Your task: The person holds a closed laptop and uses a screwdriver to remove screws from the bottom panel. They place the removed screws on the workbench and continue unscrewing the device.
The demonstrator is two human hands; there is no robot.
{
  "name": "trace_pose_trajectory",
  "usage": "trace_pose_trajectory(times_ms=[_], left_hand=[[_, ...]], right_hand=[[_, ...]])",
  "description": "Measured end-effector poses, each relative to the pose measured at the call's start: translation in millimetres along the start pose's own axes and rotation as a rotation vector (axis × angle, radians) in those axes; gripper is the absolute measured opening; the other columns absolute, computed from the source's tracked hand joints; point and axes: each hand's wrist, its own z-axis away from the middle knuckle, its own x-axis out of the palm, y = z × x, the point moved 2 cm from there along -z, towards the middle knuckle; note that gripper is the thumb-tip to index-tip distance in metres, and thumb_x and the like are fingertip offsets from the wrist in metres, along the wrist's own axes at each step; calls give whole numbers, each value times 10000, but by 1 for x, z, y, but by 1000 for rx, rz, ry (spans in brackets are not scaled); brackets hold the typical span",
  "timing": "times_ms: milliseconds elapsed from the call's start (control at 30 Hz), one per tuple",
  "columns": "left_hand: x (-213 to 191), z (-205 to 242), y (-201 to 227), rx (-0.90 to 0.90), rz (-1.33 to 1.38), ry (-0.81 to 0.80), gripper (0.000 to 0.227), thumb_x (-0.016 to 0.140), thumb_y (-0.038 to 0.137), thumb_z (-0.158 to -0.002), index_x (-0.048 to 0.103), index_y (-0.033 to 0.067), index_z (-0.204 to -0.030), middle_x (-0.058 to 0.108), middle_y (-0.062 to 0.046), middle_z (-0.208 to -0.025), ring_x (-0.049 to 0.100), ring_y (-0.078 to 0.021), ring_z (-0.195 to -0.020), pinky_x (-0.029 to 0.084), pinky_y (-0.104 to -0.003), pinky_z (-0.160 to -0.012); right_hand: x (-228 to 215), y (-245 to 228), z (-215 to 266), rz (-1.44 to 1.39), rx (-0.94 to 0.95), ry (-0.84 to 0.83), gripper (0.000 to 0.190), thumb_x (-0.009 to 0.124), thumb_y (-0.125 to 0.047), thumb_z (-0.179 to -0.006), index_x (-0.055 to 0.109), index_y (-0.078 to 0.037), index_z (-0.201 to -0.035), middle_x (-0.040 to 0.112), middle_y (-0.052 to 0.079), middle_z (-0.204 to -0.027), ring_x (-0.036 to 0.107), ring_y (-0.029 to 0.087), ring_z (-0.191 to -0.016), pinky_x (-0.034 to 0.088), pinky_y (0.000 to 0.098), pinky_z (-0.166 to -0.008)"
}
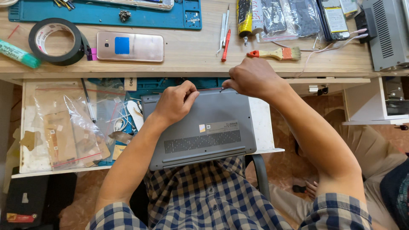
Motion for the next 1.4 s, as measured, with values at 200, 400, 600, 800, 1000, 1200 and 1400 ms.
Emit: trace_pose_trajectory(times_ms=[200,400,600,800,1000,1200,1400], left_hand=[[1,-2,5,23,15,-7,80,550,156,-886,589,113,-831,601,-66,-568,602,-235,-529,487,-307,-479],[0,-2,6,12,-2,-8,76,550,166,-892,601,118,-862,620,-69,-614,611,-231,-558,495,-301,-503],[0,-1,8,10,-5,-19,89,552,177,-894,613,114,-877,630,-85,-646,621,-249,-586,506,-320,-514],[1,0,6,-3,-1,-32,83,551,166,-894,619,119,-887,635,-84,-660,622,-235,-589,511,-301,-525],[1,1,7,-1,-17,-32,85,553,170,-892,617,114,-890,635,-86,-661,623,-246,-592,510,-316,-519],[1,1,10,-3,-28,-39,86,552,171,-893,621,122,-882,628,-78,-645,618,-233,-579,506,-297,-515],[3,1,10,11,-50,-31,89,556,174,-888,618,112,-872,622,-75,-630,617,-238,-573,503,-313,-504]], right_hand=[[0,-4,1,11,0,6,277,553,-344,-886,636,-84,-931,632,124,-724,648,311,-692,521,403,-638],[14,-5,-8,110,-57,21,292,522,-363,-895,606,-85,-929,597,127,-681,650,310,-661,520,399,-609],[3,-8,-6,-1,-68,-3,199,571,-273,-870,605,-79,-894,603,94,-683,642,292,-660,516,393,-599],[-3,-9,-2,-106,-48,-34,214,586,-178,-828,534,-35,-979,609,146,-833,627,360,-808,505,487,-673],[-10,-11,9,-46,-7,-1,285,626,-282,-809,582,-49,-967,618,133,-756,634,351,-762,503,483,-659],[-2,-7,6,-71,-5,29,203,616,-265,-840,609,-66,-882,627,103,-718,638,311,-738,509,431,-656],[0,-5,6,-57,-16,58,234,599,-300,-859,613,-72,-807,592,96,-643,625,291,-645,505,397,-606]])
